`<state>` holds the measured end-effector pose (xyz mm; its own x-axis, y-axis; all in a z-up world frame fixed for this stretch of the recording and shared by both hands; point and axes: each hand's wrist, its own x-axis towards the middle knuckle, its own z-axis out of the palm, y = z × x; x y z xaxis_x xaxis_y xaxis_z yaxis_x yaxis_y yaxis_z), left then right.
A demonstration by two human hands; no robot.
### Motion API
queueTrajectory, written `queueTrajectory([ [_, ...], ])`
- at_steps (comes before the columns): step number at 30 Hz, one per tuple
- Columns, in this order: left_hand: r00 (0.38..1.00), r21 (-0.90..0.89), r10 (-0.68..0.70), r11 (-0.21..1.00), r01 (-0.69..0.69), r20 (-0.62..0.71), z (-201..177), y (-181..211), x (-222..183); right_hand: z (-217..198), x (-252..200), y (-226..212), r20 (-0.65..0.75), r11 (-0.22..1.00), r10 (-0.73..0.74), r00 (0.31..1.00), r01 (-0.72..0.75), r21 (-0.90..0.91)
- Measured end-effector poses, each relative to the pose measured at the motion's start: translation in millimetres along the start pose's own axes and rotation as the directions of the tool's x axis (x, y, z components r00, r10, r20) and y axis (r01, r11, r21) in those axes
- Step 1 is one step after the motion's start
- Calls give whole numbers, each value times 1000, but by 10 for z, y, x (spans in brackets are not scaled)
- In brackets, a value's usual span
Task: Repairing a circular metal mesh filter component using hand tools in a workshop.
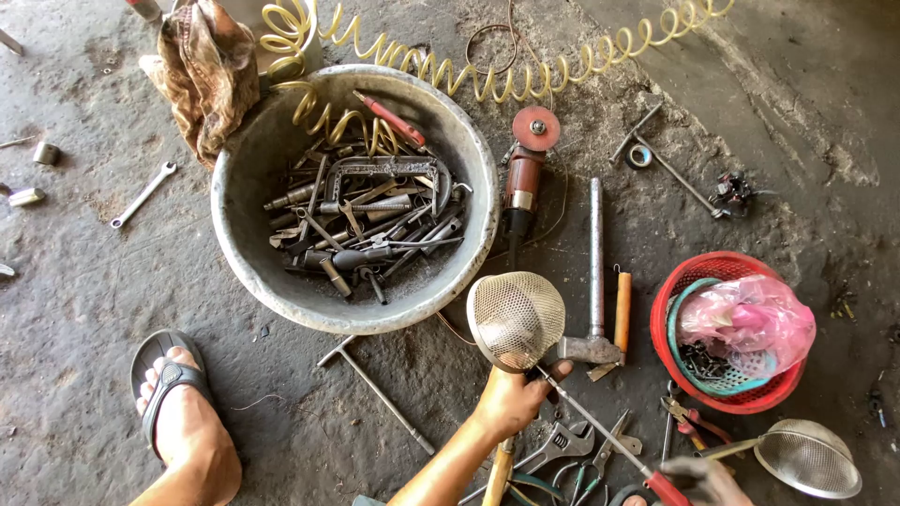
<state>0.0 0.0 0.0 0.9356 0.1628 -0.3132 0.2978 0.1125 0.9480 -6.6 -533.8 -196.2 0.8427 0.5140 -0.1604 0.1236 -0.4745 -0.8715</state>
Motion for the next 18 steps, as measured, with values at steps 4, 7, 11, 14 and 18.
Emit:
queueTrajectory([
  [4,983,-13,-183,983,184,18,-9,13,28,303,553,-1419,-46,532,-618,785,375,-759],
  [7,974,-28,-227,974,226,-16,-28,3,36,120,689,-2099,26,765,642,766,-643,33],
  [11,993,-100,-112,989,107,-40,-53,-79,94,497,690,-2437,1,696,659,752,-610,378],
  [14,933,-53,-359,933,357,-25,-119,-2,95,763,760,-2766,-183,774,-436,881,264,-576],
  [18,959,-75,-280,958,276,-43,-147,-84,142,619,842,-2715,-105,746,597,795,-501,439],
])
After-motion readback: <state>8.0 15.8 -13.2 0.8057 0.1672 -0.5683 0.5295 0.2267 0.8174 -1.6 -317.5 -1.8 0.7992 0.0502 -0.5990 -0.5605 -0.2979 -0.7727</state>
